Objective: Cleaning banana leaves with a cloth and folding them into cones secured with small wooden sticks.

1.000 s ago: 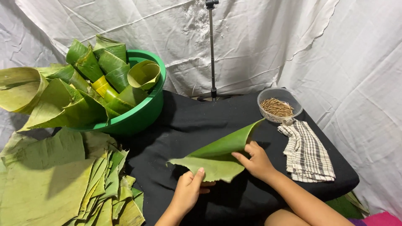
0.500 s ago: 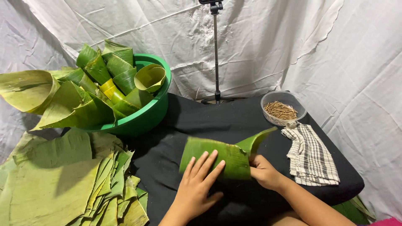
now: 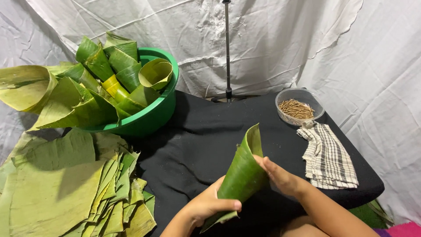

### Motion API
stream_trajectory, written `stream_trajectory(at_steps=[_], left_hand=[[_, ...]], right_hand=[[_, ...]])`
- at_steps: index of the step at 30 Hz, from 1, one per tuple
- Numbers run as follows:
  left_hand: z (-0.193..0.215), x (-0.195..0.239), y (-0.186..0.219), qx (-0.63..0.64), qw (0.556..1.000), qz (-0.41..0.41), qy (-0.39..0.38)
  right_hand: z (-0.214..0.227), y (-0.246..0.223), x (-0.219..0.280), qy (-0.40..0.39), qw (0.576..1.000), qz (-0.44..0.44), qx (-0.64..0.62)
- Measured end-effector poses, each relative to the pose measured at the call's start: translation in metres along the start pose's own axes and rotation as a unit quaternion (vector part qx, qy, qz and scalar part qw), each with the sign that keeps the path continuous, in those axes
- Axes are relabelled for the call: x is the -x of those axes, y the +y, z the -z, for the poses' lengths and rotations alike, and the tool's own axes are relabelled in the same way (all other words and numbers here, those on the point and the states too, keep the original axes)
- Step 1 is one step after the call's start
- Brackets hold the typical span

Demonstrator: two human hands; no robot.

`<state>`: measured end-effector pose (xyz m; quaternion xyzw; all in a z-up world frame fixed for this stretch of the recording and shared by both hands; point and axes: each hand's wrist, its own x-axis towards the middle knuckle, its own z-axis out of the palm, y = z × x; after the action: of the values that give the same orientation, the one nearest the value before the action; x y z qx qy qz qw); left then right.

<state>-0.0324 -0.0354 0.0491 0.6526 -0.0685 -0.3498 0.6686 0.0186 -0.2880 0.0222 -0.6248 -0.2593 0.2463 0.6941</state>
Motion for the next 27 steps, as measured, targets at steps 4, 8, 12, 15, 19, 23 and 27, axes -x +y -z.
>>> stream_trajectory(at_steps=[4, 8, 12, 15, 19, 23, 27], left_hand=[[0.006, -0.002, -0.015, 0.189, 0.980, 0.042, -0.043], [0.001, -0.001, -0.015, 0.225, 0.973, 0.045, -0.014], [-0.002, -0.001, -0.011, 0.218, 0.976, 0.000, -0.006], [0.000, -0.002, -0.014, 0.214, 0.976, 0.021, 0.029], [0.001, -0.003, -0.009, 0.249, 0.965, 0.072, 0.029], [-0.003, 0.011, 0.009, -0.064, 0.989, -0.026, 0.127], [-0.011, 0.020, 0.016, -0.241, 0.960, -0.004, 0.143]], right_hand=[[-0.005, -0.018, 0.002, -0.012, 0.997, -0.058, 0.045], [-0.020, -0.025, -0.005, 0.031, 0.980, -0.043, 0.193], [-0.030, -0.027, -0.011, 0.060, 0.970, -0.030, 0.234], [-0.037, -0.025, -0.013, 0.040, 0.980, -0.021, 0.196], [-0.035, -0.018, -0.018, 0.077, 0.978, -0.046, 0.187], [-0.026, -0.023, -0.020, 0.149, 0.965, -0.115, 0.185], [-0.020, -0.016, -0.020, 0.140, 0.969, -0.123, 0.162]])
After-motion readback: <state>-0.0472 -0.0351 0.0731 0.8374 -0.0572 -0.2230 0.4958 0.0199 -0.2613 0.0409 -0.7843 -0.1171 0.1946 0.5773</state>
